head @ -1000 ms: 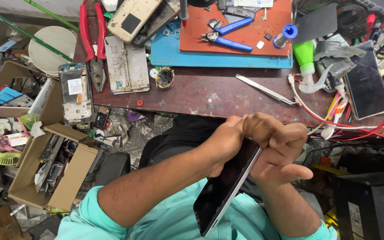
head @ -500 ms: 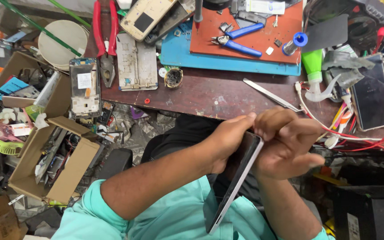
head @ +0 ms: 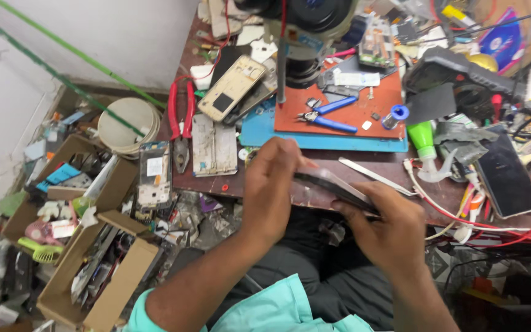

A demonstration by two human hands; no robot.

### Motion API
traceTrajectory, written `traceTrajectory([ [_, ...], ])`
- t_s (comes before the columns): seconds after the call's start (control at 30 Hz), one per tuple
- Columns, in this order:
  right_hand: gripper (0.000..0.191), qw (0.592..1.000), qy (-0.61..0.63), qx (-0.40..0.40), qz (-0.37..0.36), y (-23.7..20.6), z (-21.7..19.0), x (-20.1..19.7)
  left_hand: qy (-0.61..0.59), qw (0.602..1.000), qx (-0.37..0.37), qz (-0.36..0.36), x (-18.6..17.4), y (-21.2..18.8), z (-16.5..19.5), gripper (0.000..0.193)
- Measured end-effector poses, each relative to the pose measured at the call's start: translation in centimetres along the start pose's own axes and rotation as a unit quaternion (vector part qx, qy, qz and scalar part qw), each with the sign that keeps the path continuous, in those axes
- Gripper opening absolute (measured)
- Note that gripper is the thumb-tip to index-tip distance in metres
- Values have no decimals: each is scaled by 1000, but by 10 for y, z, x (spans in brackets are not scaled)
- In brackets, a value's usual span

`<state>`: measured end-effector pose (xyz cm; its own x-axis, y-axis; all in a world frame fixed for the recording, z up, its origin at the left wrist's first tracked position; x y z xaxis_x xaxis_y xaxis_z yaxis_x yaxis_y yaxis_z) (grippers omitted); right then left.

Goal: The person disassembles a smartphone, removes the back cover, and uses tweezers and a soldering iron to adjust internal components. They then reassemble the device and test the screen.

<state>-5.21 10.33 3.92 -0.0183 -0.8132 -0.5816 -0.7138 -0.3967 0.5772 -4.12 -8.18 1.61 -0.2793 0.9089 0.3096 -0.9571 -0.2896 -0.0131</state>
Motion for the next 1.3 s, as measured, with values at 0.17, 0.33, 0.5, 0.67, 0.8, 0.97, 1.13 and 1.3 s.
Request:
traceTrajectory([
  [0.17,20,980,-117,-128,96,3,-24,-47,265,929,211,-148,25,-28,64,30],
  [0.33,6,928,-239,-218,183,-2,-45,-68,292,890,264,-230,44,-47,82,39],
  [0.5,21,905,-225,-239,270,-24,-27,-79,306,824,405,-253,63,-75,86,40],
  [0.67,40,903,-157,-223,331,-35,0,-81,349,728,533,-254,72,-97,83,45],
  [0.8,45,889,-228,-220,331,-32,-2,-79,374,710,550,-233,78,-102,82,47],
  [0.97,44,910,-237,-209,270,-20,-6,-82,377,760,490,-199,81,-84,82,51],
  [1.13,19,946,-178,-190,192,-5,-3,-78,389,831,337,-212,71,-56,67,35],
  [1.3,38,949,-149,-162,225,-3,0,-73,193,941,152,-232,51,-28,37,15],
])
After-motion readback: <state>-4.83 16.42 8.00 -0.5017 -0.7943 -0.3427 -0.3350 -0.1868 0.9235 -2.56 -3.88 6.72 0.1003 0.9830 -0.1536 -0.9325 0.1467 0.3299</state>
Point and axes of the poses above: each hand's wrist, its own y-axis towards the middle knuckle, its own x-axis out of the palm, z = x × y, the point moved 9 cm from there along y, towards the middle knuckle, and after that the axes turned 10 degrees about -x, right-handed, at the moved point
